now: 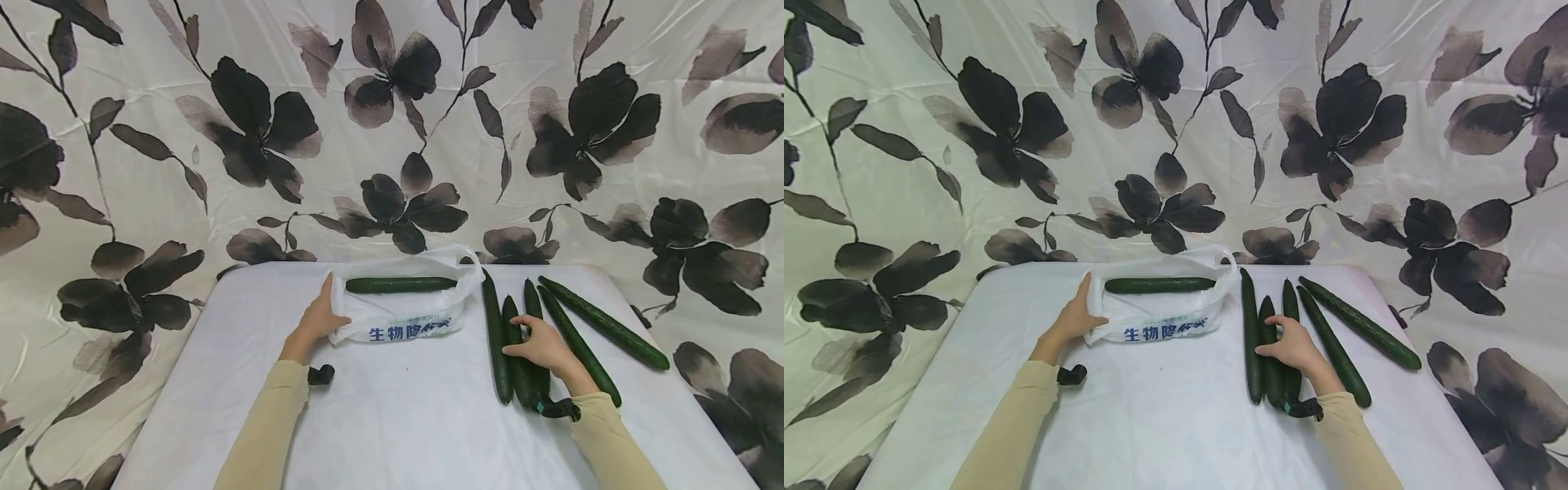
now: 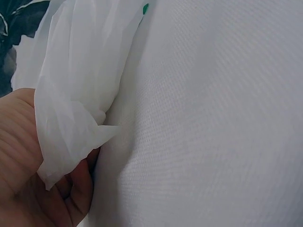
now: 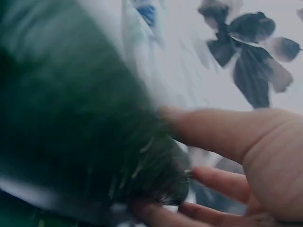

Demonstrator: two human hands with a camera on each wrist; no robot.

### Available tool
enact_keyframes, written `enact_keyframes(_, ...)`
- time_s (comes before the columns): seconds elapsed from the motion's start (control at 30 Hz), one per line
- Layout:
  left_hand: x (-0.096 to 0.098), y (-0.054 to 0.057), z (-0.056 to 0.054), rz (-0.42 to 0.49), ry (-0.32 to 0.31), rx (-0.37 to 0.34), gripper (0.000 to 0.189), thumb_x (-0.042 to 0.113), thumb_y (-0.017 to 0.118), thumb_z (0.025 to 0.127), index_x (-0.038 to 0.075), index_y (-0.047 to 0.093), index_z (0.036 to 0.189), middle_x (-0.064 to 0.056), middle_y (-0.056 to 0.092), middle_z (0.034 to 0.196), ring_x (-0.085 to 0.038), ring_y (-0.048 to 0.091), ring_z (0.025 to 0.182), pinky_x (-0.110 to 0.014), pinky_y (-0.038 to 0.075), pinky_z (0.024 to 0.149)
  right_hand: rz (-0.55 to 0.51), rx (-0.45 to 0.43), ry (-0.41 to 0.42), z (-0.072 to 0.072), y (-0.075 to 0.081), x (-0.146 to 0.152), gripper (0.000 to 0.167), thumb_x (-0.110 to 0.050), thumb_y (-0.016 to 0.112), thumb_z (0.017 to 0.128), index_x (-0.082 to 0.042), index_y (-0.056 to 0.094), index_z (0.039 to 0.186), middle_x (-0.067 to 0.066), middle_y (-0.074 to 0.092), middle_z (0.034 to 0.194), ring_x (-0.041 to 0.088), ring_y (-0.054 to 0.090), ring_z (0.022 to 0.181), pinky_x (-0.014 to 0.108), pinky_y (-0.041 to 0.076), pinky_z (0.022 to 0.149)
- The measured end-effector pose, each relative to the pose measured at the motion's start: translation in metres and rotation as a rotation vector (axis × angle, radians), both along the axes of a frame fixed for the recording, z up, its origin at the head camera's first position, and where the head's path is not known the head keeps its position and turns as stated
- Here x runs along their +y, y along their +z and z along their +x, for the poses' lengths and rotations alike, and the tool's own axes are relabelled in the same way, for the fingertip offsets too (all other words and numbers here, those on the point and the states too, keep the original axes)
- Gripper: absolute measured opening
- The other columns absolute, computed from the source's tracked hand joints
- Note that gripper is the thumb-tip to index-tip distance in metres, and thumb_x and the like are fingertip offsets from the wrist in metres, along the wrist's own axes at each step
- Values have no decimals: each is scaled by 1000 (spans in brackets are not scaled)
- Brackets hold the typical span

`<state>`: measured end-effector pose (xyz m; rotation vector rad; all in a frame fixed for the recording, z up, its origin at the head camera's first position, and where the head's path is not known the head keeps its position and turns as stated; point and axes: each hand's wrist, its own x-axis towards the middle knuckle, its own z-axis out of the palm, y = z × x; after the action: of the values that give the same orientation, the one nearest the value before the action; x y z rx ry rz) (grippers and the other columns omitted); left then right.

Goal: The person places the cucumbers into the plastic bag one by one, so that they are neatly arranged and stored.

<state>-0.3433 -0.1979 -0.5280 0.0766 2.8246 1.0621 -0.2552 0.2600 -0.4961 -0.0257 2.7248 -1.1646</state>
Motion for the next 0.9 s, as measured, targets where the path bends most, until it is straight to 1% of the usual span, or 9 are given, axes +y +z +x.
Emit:
enact_keyframes(0.13, 0, -1, 0, 1, 1, 1, 116, 20, 79, 79, 14, -8, 156, -28, 27, 152, -50, 37, 131, -58, 32, 105, -92, -12, 27, -4, -8, -11, 63, -16, 73, 86, -1, 45, 140, 32, 23, 150, 52, 22, 136, 66, 30, 101)
enact_keyframes(0.23, 0, -3, -1, 6, -2, 2, 117, 20, 80, 79, 14, -8, 156, -27, 28, 152, -49, 38, 130, -58, 32, 105, -122, -17, 20, -4, -12, -16, 54, -11, 65, 89, -1, 48, 139, 31, 10, 154, 55, 13, 137, 68, 25, 103)
enact_keyframes(0.3, -1, -2, 0, 9, -4, 6, 117, 20, 80, 79, 14, -7, 156, -27, 28, 152, -49, 38, 130, -57, 32, 105, -136, -12, 17, -4, -14, -18, 48, -9, 57, 93, 0, 50, 139, 28, 3, 157, 57, 30, 127, 62, 38, 95)
enact_keyframes(0.37, -3, -2, 0, 12, -4, 9, 117, 20, 80, 78, 13, -7, 156, -27, 27, 152, -49, 36, 131, -57, 31, 106, -139, 11, 42, -3, -15, -18, 44, -4, 50, 94, 0, 52, 138, 25, 0, 159, 54, 36, 125, 48, 48, 86)
enact_keyframes(0.47, -5, -1, 1, 10, -9, 21, 117, 20, 80, 79, 12, -7, 156, -27, 25, 153, -49, 34, 133, -57, 29, 107, -199, 27, 144, -3, -17, -15, 52, 9, 44, 88, 1, 49, 139, 20, 2, 160, 45, 49, 107, 30, 44, 61)
enact_keyframes(0.53, -7, -1, 1, 7, -7, 23, 116, 20, 80, 79, 12, -7, 156, -27, 24, 153, -49, 34, 133, -57, 28, 108, -241, 23, 218, -3, -17, -13, 59, 16, 45, 82, 0, 48, 139, 18, 6, 160, 38, 50, 107, 25, 40, 60)
enact_keyframes(0.67, -8, -4, 3, 4, -5, 22, 116, 21, 80, 79, 13, -7, 156, -27, 26, 153, -49, 35, 132, -57, 29, 107, -302, 14, 330, -4, -21, -10, 57, 16, 60, 81, 0, 50, 135, 19, 17, 156, 26, 58, 81, 27, 46, 58)
enact_keyframes(0.8, -7, -5, 3, 7, -8, 28, 116, 21, 80, 79, 13, -6, 156, -27, 26, 153, -49, 36, 132, -58, 29, 106, -214, 171, 409, -9, -23, -13, 49, 6, 78, 76, -1, 60, 121, 21, 41, 137, 18, 58, 72, 26, 51, 59)
enact_keyframes(0.9, -5, -5, 2, 5, -6, 31, 116, 21, 80, 79, 13, -7, 156, -27, 27, 153, -50, 36, 131, -59, 30, 106, -100, 324, 477, -15, -22, -15, 44, 4, 81, 74, -2, 65, 115, 20, 51, 124, 17, 56, 69, 28, 51, 60)
